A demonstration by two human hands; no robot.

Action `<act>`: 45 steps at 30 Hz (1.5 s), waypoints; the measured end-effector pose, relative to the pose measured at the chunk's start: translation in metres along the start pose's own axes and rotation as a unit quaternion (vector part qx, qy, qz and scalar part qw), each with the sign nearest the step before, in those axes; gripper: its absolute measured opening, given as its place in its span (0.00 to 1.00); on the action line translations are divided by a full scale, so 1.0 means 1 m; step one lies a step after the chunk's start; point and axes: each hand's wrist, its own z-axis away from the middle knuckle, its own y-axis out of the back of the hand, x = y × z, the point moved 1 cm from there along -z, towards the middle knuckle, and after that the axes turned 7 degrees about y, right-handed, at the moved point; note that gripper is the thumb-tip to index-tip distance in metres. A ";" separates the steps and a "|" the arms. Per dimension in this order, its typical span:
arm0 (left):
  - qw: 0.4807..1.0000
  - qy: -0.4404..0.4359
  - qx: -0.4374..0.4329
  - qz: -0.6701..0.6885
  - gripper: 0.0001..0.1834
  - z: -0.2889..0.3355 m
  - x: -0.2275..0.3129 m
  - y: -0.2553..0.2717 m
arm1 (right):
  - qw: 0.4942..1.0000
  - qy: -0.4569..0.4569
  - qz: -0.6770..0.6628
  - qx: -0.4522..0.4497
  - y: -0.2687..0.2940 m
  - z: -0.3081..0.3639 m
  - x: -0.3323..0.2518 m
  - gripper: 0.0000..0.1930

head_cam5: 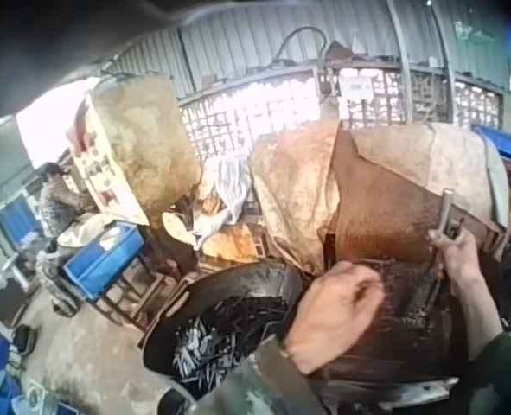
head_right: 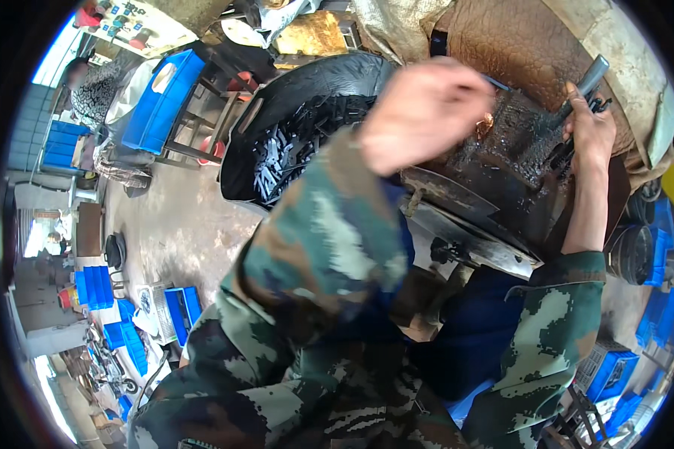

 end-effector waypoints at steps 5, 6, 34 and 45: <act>0.973 0.149 0.048 -0.170 0.10 0.068 -0.088 0.130 | 1.000 -0.020 0.007 0.000 -0.015 0.003 -0.012 0.11; 0.952 0.218 0.054 -0.210 0.13 0.084 -0.110 0.146 | 1.000 -0.024 0.009 0.004 -0.014 0.003 -0.012 0.11; 0.924 0.350 0.082 0.129 0.08 0.161 -0.176 0.153 | 0.997 -0.048 0.053 -0.008 -0.013 0.008 -0.017 0.14; 0.883 0.340 -0.014 0.323 0.11 0.080 -0.062 0.112 | 0.999 -0.035 -0.027 0.008 -0.013 0.009 -0.020 0.12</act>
